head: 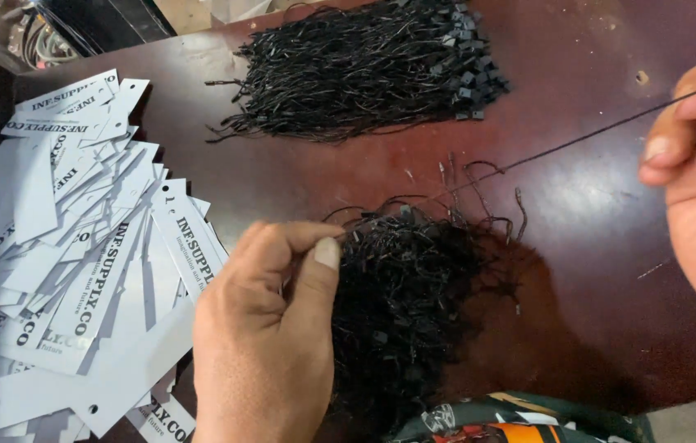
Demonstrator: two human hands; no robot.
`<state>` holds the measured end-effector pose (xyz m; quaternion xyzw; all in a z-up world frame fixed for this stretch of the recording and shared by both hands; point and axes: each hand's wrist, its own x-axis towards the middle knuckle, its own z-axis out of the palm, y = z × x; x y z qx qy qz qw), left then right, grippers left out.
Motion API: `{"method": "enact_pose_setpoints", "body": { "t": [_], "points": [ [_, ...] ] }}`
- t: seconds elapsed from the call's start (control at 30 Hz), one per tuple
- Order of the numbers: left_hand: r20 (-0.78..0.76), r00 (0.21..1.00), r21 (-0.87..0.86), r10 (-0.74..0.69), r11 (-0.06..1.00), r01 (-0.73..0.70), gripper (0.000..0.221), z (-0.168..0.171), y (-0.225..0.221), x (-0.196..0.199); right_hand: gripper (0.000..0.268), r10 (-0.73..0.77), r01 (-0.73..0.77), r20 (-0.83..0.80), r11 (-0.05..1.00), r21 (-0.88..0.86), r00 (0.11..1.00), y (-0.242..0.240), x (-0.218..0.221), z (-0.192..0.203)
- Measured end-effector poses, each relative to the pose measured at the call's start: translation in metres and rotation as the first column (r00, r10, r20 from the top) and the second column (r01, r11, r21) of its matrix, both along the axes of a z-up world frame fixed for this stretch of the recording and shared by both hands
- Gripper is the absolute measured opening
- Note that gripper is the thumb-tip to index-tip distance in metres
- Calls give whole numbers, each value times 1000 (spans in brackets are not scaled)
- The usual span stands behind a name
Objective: The person is untangling and organizing black plastic tag fasteners, picking them one by one from a pile and placing them neatly into a growing row on a table next to a stack of clothing tags.
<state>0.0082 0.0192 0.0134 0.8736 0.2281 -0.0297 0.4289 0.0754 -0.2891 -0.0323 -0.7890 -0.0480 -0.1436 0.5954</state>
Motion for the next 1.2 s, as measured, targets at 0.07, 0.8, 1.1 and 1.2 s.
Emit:
{"method": "enact_pose_setpoints", "body": {
  "t": [0.07, 0.8, 1.1, 1.2],
  "points": [
    [489, 844, 176, -220, 973, 151, 39, -4, 1, -2, 12, 1, -2, -51, 1000, -17, 999, -10, -1, -8],
    [80, 981, 112, -177, 979, 168, 16, 6, 14, 23, 14, 28, -28, -8, 999, -23, 1000, 55, 0, 6],
    [-102, 993, 281, 54, 959, -24, 22, -6, 45, 52, 9, -67, 61, -32, 983, -175, 997, 62, 21, -3],
    [115, 993, 273, -38, 962, 5, 17, -27, 54, 71, 8, -126, 138, 57, 901, -410, 990, 62, 41, -6]
  ]
}}
